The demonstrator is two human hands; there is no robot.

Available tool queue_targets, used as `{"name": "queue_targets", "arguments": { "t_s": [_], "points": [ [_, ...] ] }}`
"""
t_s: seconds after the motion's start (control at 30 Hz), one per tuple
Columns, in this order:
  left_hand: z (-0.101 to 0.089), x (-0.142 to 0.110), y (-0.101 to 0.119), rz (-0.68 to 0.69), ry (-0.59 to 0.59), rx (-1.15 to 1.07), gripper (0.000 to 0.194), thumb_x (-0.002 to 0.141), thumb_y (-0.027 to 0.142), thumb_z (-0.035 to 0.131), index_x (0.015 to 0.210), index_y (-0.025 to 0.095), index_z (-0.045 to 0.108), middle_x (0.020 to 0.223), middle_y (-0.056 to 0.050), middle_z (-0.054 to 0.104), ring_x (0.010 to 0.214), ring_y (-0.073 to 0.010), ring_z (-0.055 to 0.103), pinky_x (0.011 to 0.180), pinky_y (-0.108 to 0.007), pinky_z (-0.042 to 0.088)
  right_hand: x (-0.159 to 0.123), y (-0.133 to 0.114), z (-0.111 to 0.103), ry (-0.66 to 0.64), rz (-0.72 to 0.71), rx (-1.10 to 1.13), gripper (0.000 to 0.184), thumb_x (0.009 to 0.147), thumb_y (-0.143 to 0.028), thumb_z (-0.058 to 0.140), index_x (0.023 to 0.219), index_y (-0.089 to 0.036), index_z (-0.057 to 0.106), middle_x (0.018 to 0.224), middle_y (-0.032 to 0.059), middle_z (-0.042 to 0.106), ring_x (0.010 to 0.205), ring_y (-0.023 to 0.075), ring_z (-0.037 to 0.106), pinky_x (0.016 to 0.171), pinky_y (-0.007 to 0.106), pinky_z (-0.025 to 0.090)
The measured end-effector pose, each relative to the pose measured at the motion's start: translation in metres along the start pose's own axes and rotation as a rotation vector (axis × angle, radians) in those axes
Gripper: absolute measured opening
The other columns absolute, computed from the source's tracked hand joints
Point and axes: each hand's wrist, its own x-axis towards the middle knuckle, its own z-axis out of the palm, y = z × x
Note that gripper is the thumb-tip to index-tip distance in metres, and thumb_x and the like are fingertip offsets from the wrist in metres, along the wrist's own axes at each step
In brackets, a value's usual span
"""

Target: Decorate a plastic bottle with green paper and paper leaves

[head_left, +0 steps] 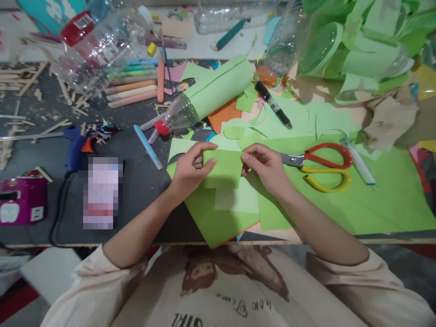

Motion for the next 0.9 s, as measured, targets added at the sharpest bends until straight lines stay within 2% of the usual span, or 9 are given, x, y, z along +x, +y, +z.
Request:
{"name": "queue_targets", "arguments": {
  "t_s": [0.77, 0.9],
  "points": [
    [0.0009, -0.0001, 0.0006, -0.009, -0.002, -0.009, 0.02, 0.075, 0.019, 0.063, 0.095, 0.021, 0.062, 0.054, 0.01, 0.019, 0.045, -0.0058, 0.017, 0.042, -0.02, 0.015, -0.0009, -0.0019, -0.0001, -0.003, 0.001, -0.005, 0.029, 0.071, -0.046, 0.076, 0.068, -0.021, 0.06, 0.048, -0.0065, 0.057, 0.044, 0.0092, 0.056, 0.047, 0.023, 0.049],
    [0.0021, 0.0007, 0.0015, -0.038, 0.0, -0.091, 0.03, 0.074, 0.02, 0.067, 0.103, 0.022, 0.058, 0.057, 0.01, 0.021, 0.044, -0.0052, 0.02, 0.042, -0.018, 0.02, -0.0016, -0.0023, -0.0001, -0.018, -0.007, 0.006, 0.032, 0.07, -0.049, 0.077, 0.068, -0.021, 0.061, 0.049, -0.006, 0.058, 0.044, 0.0093, 0.056, 0.046, 0.024, 0.049]
  ]
}}
